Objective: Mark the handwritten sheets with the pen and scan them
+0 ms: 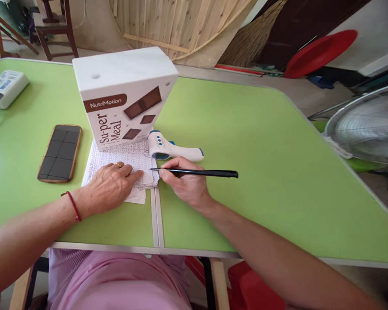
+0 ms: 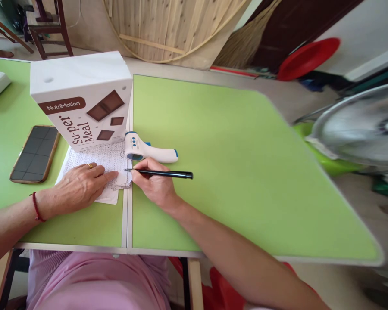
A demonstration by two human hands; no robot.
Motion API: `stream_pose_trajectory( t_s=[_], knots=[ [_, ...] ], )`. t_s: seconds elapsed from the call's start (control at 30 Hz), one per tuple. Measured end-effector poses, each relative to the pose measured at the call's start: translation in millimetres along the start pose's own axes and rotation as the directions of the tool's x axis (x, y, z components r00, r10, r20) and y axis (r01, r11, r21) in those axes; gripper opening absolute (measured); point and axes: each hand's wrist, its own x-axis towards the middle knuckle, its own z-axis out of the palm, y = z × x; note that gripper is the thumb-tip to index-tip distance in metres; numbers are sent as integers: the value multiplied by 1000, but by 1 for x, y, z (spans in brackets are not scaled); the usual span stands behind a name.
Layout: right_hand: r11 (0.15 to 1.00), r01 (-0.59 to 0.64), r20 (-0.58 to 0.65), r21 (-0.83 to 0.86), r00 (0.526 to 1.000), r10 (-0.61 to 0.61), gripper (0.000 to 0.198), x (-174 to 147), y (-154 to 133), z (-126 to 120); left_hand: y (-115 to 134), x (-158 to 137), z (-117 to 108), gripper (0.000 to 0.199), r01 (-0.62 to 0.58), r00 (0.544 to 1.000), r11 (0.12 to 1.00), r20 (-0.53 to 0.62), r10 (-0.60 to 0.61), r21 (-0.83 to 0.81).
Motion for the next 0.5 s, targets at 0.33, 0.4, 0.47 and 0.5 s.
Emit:
stream_pose_trajectory(
  t_s=[0.33, 0.4, 0.47, 0.5],
  knots=[
    [1000, -2, 2, 13, 1000, 2, 9, 1, -2, 0, 0, 0, 1, 32, -10, 1000, 1000, -24, 10, -6],
    [1000, -3, 3, 12, 1000, 3, 9, 1, -2, 0, 0, -1, 1, 32, -9, 1000, 1000, -20, 9, -4],
    [1000, -3, 3, 12, 1000, 3, 8, 1, -2, 0, 0, -1, 2, 31, -10, 1000, 1000, -28, 10, -3],
    [1000, -2, 4, 12, 1000, 2, 8, 2, -2, 0, 0, -1, 2, 31, -11, 999, 1000, -34, 10, -3]
  ],
)
